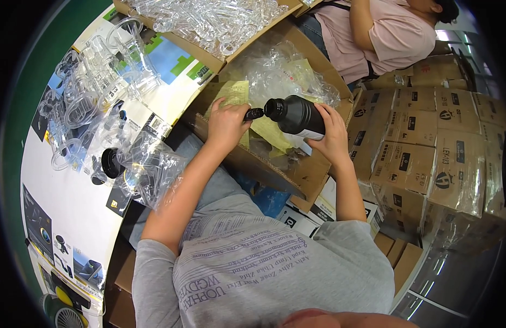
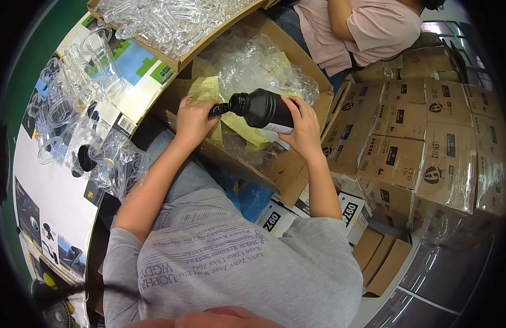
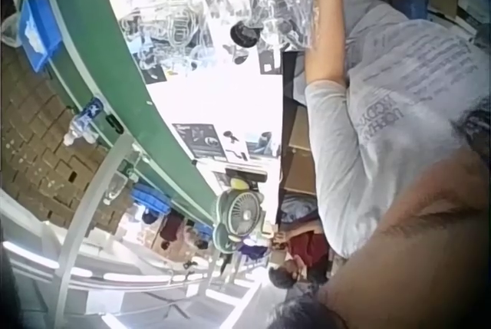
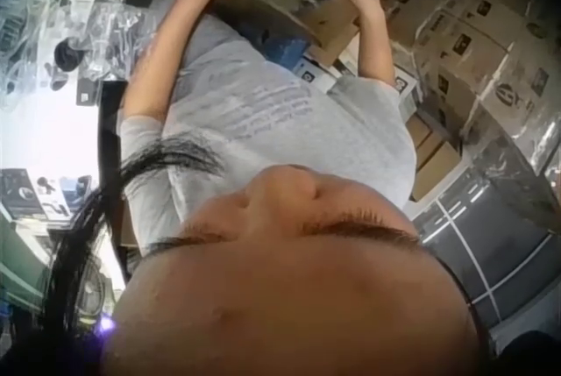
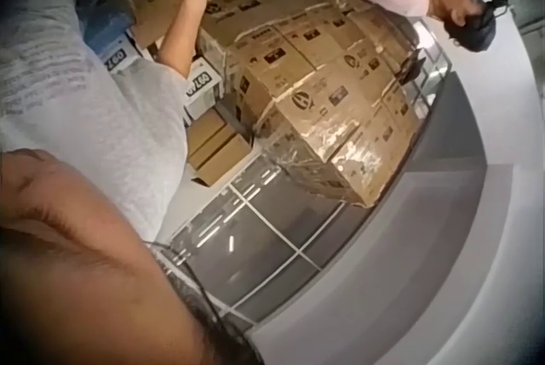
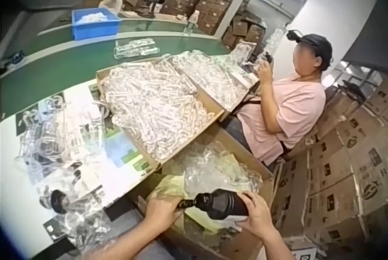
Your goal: Assembling black plastic bottles by attaching pump heads and packaging them into plastic bags on a factory assembly line.
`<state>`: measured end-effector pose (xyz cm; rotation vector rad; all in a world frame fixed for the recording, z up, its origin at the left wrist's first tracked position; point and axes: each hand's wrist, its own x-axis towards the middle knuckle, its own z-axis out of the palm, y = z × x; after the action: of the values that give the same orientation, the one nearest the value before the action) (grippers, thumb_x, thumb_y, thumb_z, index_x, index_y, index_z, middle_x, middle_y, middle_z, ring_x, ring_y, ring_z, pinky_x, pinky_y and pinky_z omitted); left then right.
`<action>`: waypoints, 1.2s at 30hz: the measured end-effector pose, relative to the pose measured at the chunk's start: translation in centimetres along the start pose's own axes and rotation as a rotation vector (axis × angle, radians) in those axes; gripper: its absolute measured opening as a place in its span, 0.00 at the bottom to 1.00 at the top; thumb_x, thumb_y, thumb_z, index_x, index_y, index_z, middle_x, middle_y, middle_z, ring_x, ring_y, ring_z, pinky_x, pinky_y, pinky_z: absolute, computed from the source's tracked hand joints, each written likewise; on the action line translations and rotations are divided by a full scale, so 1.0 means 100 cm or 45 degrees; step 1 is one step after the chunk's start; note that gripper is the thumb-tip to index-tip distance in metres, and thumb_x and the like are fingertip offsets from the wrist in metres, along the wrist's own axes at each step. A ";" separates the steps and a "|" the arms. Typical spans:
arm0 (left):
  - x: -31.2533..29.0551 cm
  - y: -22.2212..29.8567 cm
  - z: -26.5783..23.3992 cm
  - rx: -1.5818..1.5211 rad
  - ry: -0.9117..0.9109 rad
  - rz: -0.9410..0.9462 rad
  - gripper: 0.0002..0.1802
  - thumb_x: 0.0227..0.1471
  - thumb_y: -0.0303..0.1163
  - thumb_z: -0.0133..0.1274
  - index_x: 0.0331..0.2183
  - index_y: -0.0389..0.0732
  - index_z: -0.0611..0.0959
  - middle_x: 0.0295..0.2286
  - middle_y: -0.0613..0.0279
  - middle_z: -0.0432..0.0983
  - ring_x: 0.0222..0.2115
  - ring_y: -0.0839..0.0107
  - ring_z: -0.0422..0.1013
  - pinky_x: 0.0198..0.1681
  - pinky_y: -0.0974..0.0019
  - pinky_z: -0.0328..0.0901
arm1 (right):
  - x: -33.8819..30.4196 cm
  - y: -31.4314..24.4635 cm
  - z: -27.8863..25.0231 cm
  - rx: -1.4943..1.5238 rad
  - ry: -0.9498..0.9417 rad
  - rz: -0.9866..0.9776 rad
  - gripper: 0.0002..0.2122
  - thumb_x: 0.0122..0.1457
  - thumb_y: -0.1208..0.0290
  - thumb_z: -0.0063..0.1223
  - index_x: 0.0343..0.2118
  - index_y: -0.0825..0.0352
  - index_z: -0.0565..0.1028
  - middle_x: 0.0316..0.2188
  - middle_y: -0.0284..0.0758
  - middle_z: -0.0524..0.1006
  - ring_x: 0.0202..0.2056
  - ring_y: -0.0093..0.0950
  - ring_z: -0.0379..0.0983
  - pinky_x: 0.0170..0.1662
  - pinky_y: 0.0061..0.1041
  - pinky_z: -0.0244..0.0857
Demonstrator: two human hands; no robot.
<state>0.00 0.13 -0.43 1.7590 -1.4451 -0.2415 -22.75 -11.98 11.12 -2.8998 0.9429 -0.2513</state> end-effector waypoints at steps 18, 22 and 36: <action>0.000 -0.003 0.003 0.025 -0.017 0.013 0.16 0.33 0.32 0.63 0.30 0.45 0.78 0.23 0.61 0.75 0.30 0.65 0.73 0.51 0.56 0.57 | -0.002 -0.002 0.003 0.005 0.004 -0.016 0.41 0.28 0.75 0.67 0.53 0.60 0.63 0.51 0.37 0.67 0.52 0.39 0.63 0.54 0.36 0.58; -0.001 -0.003 0.003 0.016 -0.011 0.012 0.16 0.33 0.32 0.63 0.30 0.45 0.78 0.22 0.61 0.75 0.30 0.65 0.73 0.51 0.56 0.57 | -0.002 -0.004 0.004 0.018 0.000 0.003 0.40 0.28 0.76 0.66 0.53 0.60 0.63 0.51 0.37 0.67 0.52 0.39 0.64 0.54 0.35 0.59; -0.001 -0.002 0.001 0.021 -0.027 0.003 0.16 0.34 0.32 0.63 0.30 0.45 0.78 0.23 0.61 0.75 0.31 0.65 0.73 0.51 0.56 0.56 | -0.005 -0.002 0.009 0.048 -0.003 0.006 0.41 0.28 0.76 0.67 0.53 0.61 0.63 0.50 0.39 0.67 0.52 0.40 0.63 0.54 0.35 0.59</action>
<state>0.06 0.16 -0.63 1.7730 -1.4679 -0.2484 -22.86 -11.53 10.15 -2.8629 0.9343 -0.2622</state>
